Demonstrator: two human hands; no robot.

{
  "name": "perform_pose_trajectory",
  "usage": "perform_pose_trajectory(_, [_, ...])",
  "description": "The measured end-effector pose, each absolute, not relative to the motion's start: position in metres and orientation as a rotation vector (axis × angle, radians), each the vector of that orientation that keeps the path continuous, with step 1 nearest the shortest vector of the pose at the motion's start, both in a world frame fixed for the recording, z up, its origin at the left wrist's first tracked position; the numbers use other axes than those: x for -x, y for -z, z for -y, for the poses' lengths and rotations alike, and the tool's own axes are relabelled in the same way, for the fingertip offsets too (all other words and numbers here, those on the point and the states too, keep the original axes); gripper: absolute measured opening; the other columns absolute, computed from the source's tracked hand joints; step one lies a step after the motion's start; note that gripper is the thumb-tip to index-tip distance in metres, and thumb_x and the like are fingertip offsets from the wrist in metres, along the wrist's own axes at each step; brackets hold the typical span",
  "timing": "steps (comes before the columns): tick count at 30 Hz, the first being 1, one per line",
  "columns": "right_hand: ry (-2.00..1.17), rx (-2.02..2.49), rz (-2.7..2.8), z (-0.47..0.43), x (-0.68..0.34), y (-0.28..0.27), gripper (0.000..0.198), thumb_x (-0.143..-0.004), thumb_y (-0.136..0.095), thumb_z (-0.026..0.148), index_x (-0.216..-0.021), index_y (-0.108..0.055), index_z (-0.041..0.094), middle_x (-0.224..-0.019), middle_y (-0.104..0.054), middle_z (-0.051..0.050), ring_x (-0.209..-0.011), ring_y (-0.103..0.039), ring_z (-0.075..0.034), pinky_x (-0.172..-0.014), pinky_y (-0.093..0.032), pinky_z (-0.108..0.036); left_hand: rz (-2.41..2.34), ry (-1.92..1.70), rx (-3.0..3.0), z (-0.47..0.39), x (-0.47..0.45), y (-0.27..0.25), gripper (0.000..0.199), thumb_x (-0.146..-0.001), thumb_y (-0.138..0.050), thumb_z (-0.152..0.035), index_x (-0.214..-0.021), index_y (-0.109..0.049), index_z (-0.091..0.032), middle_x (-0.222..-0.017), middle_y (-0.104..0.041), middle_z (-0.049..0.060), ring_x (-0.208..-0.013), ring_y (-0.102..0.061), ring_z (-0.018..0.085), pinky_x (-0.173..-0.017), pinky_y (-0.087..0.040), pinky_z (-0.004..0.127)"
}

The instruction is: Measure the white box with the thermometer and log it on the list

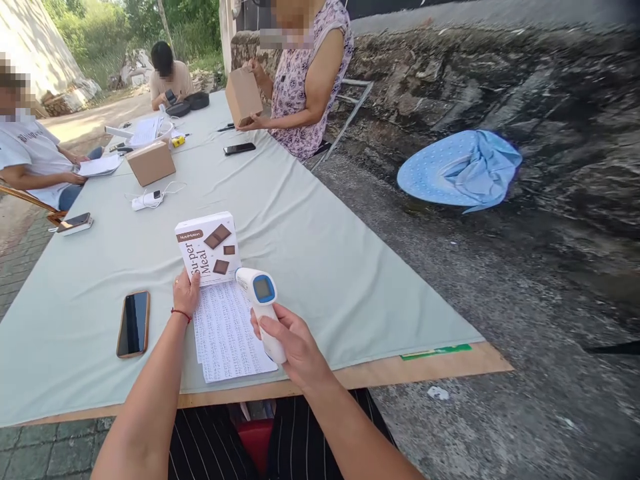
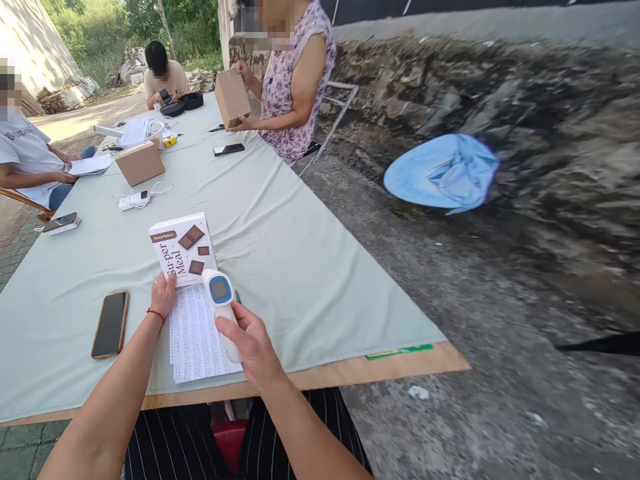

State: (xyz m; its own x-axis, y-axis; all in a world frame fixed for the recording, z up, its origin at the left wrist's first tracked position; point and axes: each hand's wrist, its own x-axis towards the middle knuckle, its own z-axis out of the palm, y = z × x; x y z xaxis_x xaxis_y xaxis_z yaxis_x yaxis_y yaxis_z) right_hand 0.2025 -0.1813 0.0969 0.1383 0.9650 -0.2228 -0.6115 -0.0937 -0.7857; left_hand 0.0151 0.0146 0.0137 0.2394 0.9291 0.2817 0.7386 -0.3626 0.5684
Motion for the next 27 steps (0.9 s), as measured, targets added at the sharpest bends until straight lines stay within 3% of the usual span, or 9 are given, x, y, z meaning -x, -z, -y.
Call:
perform_pose_trajectory(6, [-1.332, 1.097, 0.626, 0.183, -0.217, -0.077, 0.047, -0.068, -0.071, 0.059, -0.091, -0.065, 0.019, -0.075, -0.063, -0.003, -0.071, -0.058, -0.019, -0.068, -0.048, -0.032, -1.549, -0.809, -2.229, -0.009, -0.015, -0.019, 0.055, -0.097, -0.026, -0.056, -0.122, -0.061, -0.021, -0.114, -0.068, 0.012, -0.101, -0.060, 0.029, -0.092, -0.046, 0.047])
perform_pose_trajectory(10, [-0.857, 1.629, 0.865, 0.175, -0.243, -0.042, 0.054, -0.067, -0.068, 0.052, -0.111, -0.065, 0.019, -0.105, -0.069, -0.010, -0.094, -0.062, -0.027, -0.082, -0.048, -0.039, -1.531, -0.791, -2.243, -0.005, -0.016, -0.021, 0.055, -0.096, -0.030, -0.058, -0.120, -0.062, -0.020, -0.115, -0.068, 0.012, -0.103, -0.059, 0.029, -0.091, -0.046, 0.046])
perform_pose_trajectory(13, [-0.480, 2.004, 1.074, 0.169, -0.263, -0.010, 0.047, -0.074, -0.061, 0.044, -0.113, -0.064, 0.018, -0.104, -0.068, -0.013, -0.094, -0.061, -0.029, -0.080, -0.046, -0.040, -1.516, -0.778, -2.227, -0.003, -0.016, -0.023, 0.054, -0.095, -0.033, -0.059, -0.120, -0.061, -0.020, -0.116, -0.068, 0.011, -0.104, -0.059, 0.030, -0.092, -0.045, 0.047])
perform_pose_trajectory(17, [-0.234, 2.244, 1.321, 0.166, -0.279, 0.016, 0.040, -0.081, -0.058, 0.037, -0.116, -0.062, 0.016, -0.097, -0.067, -0.013, -0.089, -0.061, -0.028, -0.074, -0.043, -0.037, -1.529, -0.765, -2.205, -0.001, -0.017, -0.026, 0.050, -0.094, -0.038, -0.057, -0.121, -0.060, -0.021, -0.113, -0.069, 0.011, -0.102, -0.060, 0.029, -0.092, -0.045, 0.047])
perform_pose_trajectory(24, [0.052, 2.141, 1.372, 0.168, -0.267, 0.008, 0.040, -0.088, -0.055, 0.037, -0.119, -0.060, 0.013, -0.110, -0.061, -0.019, -0.097, -0.057, -0.031, -0.077, -0.042, -0.040, -1.454, -0.793, -2.143, 0.003, -0.018, -0.033, 0.046, -0.090, -0.048, -0.051, -0.125, -0.054, -0.021, -0.114, -0.068, 0.010, -0.104, -0.059, 0.029, -0.093, -0.045, 0.046])
perform_pose_trajectory(27, [-0.130, 1.928, 1.487, 0.170, -0.246, 0.005, 0.029, -0.093, -0.050, 0.039, -0.107, -0.063, 0.018, -0.095, -0.064, -0.013, -0.085, -0.060, -0.025, -0.071, -0.045, -0.035, -1.479, -0.782, -2.117, 0.004, -0.018, -0.033, 0.043, -0.086, -0.053, -0.045, -0.122, -0.055, -0.021, -0.109, -0.069, 0.009, -0.103, -0.059, 0.029, -0.092, -0.045, 0.046])
